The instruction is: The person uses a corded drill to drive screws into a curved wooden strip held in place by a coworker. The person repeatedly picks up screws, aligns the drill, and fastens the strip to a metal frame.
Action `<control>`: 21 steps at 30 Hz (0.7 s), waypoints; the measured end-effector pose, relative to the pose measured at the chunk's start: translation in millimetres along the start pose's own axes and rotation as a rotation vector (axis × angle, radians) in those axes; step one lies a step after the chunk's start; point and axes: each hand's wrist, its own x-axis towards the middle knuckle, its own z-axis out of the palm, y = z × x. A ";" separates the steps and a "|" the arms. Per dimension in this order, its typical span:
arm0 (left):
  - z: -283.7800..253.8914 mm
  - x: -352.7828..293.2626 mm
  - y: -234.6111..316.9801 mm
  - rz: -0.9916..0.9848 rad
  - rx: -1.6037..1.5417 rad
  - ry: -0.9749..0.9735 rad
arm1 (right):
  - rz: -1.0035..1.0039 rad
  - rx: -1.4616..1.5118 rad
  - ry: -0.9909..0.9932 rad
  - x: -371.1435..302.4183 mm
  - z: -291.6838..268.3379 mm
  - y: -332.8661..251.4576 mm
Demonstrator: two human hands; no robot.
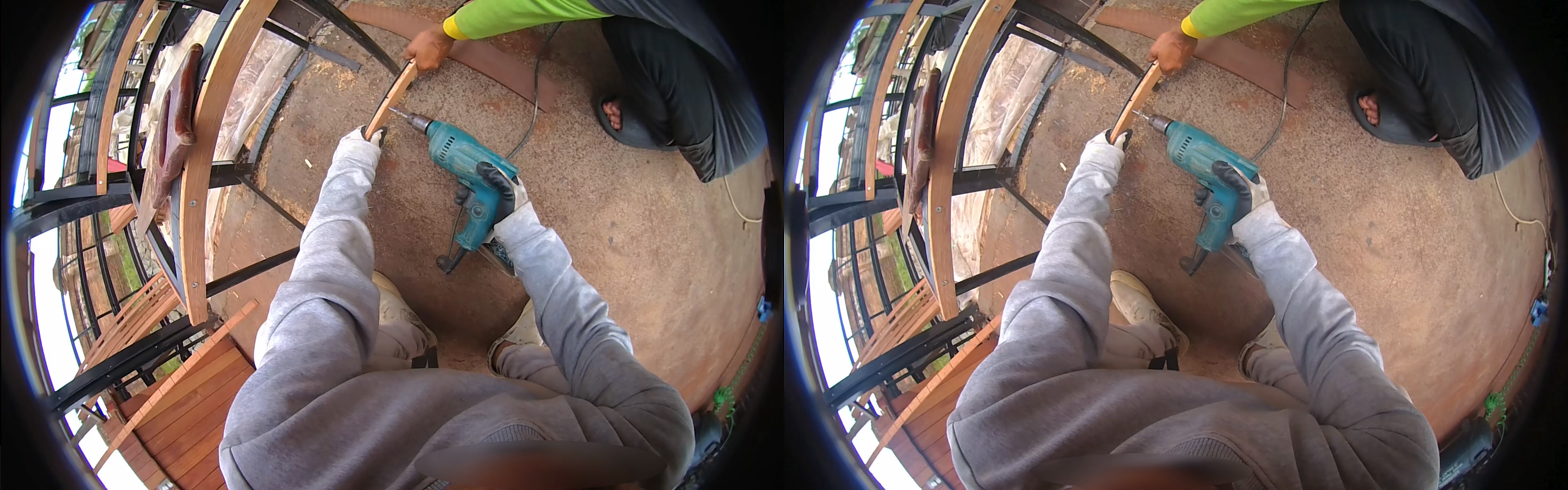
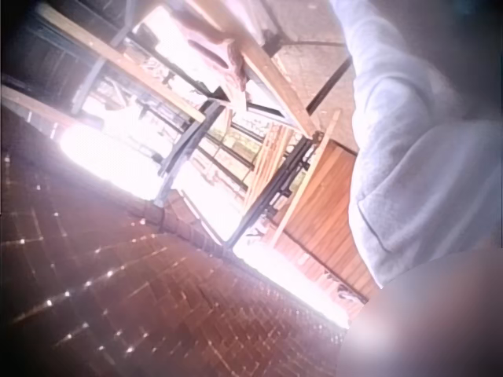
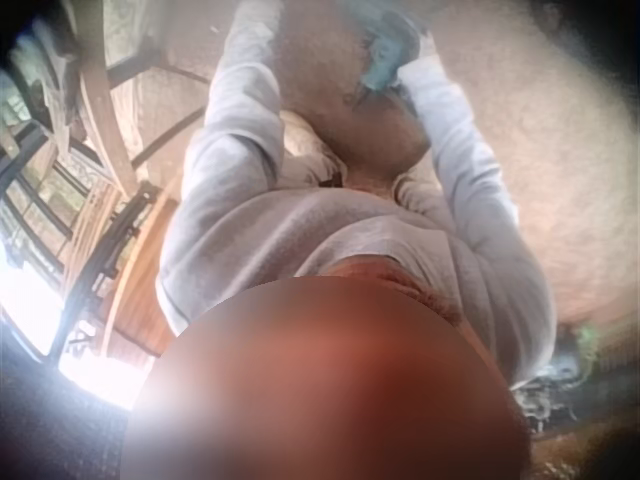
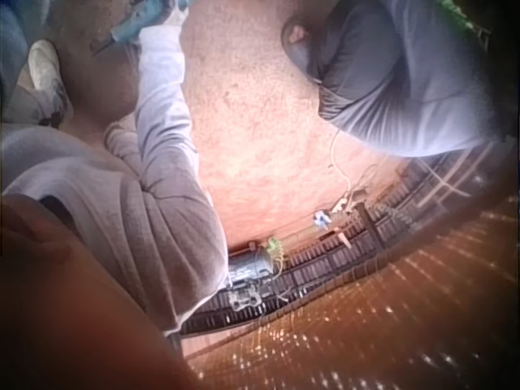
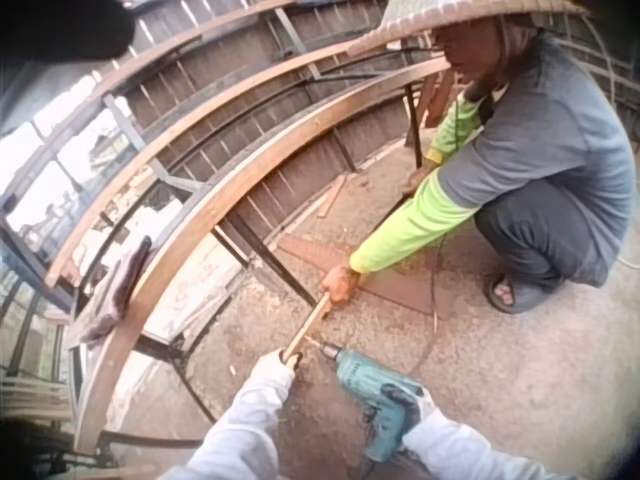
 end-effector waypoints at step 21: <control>-20.6 27.0 24.7 -0.060 0.182 -0.261 | 0.068 0.014 -0.008 -1.0 5.1 -4.5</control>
